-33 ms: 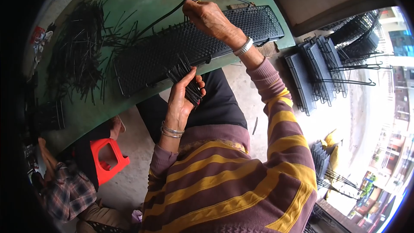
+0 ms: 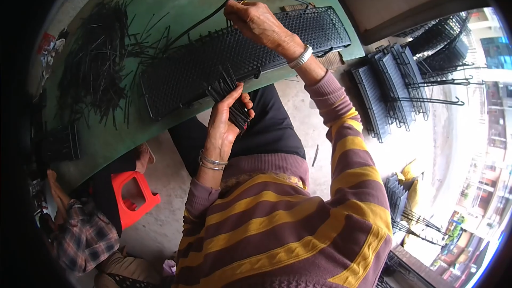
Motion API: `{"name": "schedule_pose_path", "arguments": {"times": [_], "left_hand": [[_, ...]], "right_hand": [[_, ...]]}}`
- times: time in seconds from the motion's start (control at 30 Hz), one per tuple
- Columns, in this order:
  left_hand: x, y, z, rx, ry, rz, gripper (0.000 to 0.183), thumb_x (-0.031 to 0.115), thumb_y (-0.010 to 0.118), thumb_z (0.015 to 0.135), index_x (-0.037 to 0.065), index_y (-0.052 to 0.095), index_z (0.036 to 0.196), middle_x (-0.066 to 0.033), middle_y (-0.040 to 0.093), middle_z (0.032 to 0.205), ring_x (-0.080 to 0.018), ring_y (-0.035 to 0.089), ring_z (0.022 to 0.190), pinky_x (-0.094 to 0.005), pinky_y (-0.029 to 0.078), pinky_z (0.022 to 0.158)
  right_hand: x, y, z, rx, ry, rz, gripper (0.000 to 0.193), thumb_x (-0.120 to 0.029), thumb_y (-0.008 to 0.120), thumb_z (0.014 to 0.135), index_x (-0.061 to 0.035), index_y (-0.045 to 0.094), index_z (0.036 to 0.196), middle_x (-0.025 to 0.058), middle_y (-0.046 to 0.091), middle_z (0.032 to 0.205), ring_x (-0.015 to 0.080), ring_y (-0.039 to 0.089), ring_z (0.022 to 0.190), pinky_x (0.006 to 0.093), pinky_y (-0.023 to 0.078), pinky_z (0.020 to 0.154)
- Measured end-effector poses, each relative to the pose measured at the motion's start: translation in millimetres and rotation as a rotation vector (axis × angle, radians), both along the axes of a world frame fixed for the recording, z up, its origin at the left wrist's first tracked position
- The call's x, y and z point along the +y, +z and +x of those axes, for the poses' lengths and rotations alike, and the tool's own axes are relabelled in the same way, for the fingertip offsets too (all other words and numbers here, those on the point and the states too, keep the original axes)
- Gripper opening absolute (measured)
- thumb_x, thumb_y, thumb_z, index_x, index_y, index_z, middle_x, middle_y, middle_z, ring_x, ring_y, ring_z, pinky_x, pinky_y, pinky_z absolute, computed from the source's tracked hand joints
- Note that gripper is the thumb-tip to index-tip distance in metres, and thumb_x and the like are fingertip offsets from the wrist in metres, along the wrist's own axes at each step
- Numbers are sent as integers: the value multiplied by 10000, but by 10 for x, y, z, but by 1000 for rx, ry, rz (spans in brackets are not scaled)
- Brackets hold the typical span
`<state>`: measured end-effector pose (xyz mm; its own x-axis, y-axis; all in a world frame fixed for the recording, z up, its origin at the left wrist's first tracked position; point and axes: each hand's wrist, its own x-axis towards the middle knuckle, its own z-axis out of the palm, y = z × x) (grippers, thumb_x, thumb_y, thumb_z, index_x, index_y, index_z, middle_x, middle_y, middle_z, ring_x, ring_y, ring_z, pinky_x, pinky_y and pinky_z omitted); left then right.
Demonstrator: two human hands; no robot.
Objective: Assembling a black metal mesh component by weaving thin black rods into the frame.
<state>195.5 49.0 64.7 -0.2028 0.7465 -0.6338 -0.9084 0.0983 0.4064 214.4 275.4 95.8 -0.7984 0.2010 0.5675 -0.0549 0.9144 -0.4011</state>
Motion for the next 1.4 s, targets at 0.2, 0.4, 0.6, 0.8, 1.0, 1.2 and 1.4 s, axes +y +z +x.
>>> {"name": "schedule_pose_path", "arguments": {"times": [0.2,0.4,0.6,0.8,1.0,1.2,1.4], "left_hand": [[-2,-165,4,-66,-18,123,141,202,644,890,91,606,814,6,524,639,-99,512,568,-282,455,506],[-7,-141,11,-62,-5,108,170,217,647,890,93,596,786,9,522,643,-97,501,573,-287,448,519],[-9,-159,14,-60,-10,107,184,223,647,892,93,601,770,7,529,653,-97,503,573,-288,448,517],[-20,-138,17,-53,14,122,211,255,630,910,55,599,973,3,519,658,-97,502,578,-285,453,523],[-61,-122,18,-61,15,143,273,290,581,943,49,556,1069,6,480,651,-95,476,576,-277,444,532],[-56,-122,5,-100,16,150,256,285,575,948,54,552,1055,12,452,647,-92,456,569,-271,435,532],[-71,-140,-7,-42,19,151,250,291,592,938,67,561,1045,2,513,678,-91,507,594,-276,454,520]], "right_hand": [[-7,5,-3,-25,12,-34,38,-64,539,926,-27,546,931,82,620,743,199,669,669,305,519,586],[-89,-63,-19,-10,-32,-133,24,-48,553,910,-34,552,930,88,641,743,196,679,678,298,521,584],[-82,-40,-22,0,-57,-100,15,-44,546,909,-32,555,914,78,646,731,190,678,672,300,519,585],[-17,-20,40,-56,-42,-29,42,-64,539,917,-25,555,915,86,649,725,208,676,667,304,517,597],[-43,-82,12,-113,-4,-79,67,-76,549,915,-29,586,946,84,665,757,210,683,693,308,527,612],[-30,-197,-20,-43,-62,-151,68,-76,552,886,-52,605,921,80,634,700,251,647,637,339,506,578],[-84,-238,6,-46,-152,-125,121,-84,583,896,-59,643,998,81,683,792,178,685,726,286,524,636]]}}
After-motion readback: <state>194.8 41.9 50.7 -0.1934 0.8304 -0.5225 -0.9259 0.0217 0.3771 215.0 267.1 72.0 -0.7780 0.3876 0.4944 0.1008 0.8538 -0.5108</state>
